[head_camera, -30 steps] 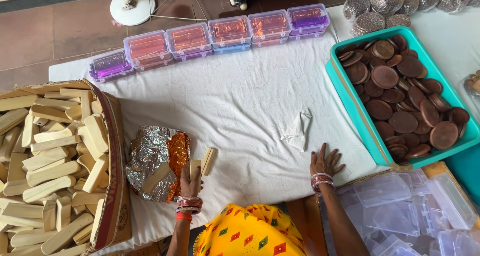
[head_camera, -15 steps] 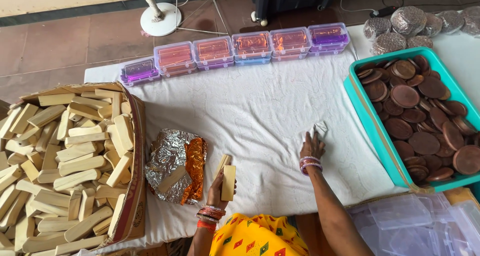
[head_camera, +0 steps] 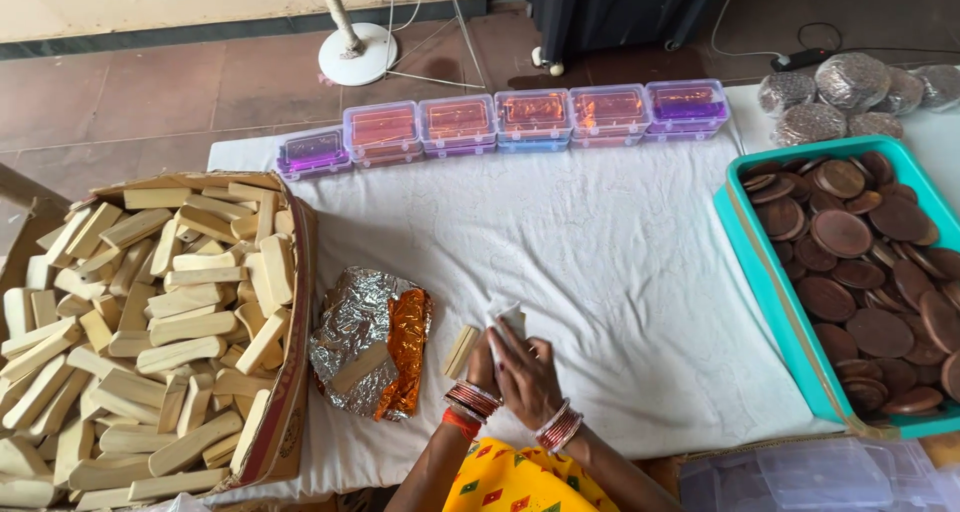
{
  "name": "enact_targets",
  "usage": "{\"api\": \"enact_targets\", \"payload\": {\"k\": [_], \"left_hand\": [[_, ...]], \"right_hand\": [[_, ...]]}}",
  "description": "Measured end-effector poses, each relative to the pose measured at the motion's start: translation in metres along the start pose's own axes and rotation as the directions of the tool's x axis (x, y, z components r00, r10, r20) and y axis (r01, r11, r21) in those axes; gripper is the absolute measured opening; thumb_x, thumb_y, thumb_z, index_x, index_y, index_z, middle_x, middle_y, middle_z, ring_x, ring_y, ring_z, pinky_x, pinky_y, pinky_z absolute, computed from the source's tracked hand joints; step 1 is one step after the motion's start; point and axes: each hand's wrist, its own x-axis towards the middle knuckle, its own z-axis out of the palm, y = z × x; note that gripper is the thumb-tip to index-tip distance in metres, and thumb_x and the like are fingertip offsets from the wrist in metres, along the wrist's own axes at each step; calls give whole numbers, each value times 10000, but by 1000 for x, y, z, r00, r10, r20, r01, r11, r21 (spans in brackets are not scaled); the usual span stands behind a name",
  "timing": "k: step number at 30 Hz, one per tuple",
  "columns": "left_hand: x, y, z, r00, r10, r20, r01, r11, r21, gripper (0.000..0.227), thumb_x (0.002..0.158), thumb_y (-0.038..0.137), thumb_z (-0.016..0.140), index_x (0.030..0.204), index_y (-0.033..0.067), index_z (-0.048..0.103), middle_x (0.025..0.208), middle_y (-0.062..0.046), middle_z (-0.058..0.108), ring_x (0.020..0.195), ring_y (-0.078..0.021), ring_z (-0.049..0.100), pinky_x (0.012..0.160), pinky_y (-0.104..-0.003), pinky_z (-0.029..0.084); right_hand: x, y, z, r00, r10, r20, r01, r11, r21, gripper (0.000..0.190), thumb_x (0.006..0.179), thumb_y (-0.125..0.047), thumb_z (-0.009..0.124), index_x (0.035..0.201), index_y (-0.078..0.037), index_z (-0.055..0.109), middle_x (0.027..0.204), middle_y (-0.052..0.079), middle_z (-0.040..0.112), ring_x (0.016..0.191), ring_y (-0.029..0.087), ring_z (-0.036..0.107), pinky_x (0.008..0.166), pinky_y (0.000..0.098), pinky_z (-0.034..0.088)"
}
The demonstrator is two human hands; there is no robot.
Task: Wrapping wooden blocks in foil and placing them in plastic containers.
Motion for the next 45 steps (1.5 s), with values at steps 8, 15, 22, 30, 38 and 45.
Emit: {"api": "enact_targets", "payload": {"k": [8, 15, 22, 30, 38, 45], "left_hand": [[-4, 26, 75, 986, 55, -158, -44, 996, 76, 441, 1007, 303, 439, 1414, 156, 519, 1186, -111, 651, 970, -194, 685, 790, -321, 642], [-36, 59, 69, 926, 361, 110, -349, 706, 617, 457, 1032, 346, 455, 1422, 115, 512, 1192, -168, 645, 979, -243, 665, 801, -377, 609], [-37, 76, 133, 989, 108, -103, -104, 994, 38, 543, 1009, 287, 432, 1510, 78, 434, 1294, -117, 635, 1129, -197, 658, 978, -354, 582], [-34, 70, 96, 976, 196, -94, -174, 964, 202, 562, 1039, 315, 404, 1539, 61, 450, 1236, -172, 631, 1036, -238, 632, 863, -380, 555], [-30, 74, 130, 966, 87, -245, -47, 985, 163, 506, 1016, 310, 420, 1455, 69, 495, 1266, -136, 656, 1071, -217, 690, 919, -351, 580], [-14, 60, 76, 903, 398, -160, -356, 904, 238, 426, 1056, 269, 515, 1433, 72, 516, 1134, -127, 669, 940, -212, 650, 769, -349, 595]], "right_hand": [[49, 20, 2, 997, 40, -71, -41, 999, -22, 502, 1105, -289, 316, 1563, -96, 384, 1629, 127, 379, 1511, 388, 345, 1235, 493, 305], [48, -34, -8, 988, -133, 75, 125, 987, 96, 522, 1083, -293, 299, 1549, -80, 403, 1621, 158, 390, 1542, 353, 298, 1258, 549, 227], [86, -6, -8, 996, 68, 58, -78, 981, 179, 514, 1072, -257, 372, 1559, -93, 369, 1640, 157, 326, 1535, 402, 278, 1241, 503, 279], [47, -20, 9, 997, -54, 46, 47, 991, 129, 502, 1088, -250, 336, 1559, -86, 392, 1638, 165, 357, 1543, 411, 256, 1267, 531, 219], [65, 7, 15, 977, 210, 28, -208, 926, 314, 484, 1068, -209, 396, 1543, -118, 390, 1632, 169, 349, 1495, 360, 383, 1206, 447, 368], [38, -31, 6, 985, 112, 130, -151, 928, 341, 526, 1056, -173, 414, 1576, -129, 354, 1680, 187, 219, 1540, 397, 215, 1212, 486, 299]]}}
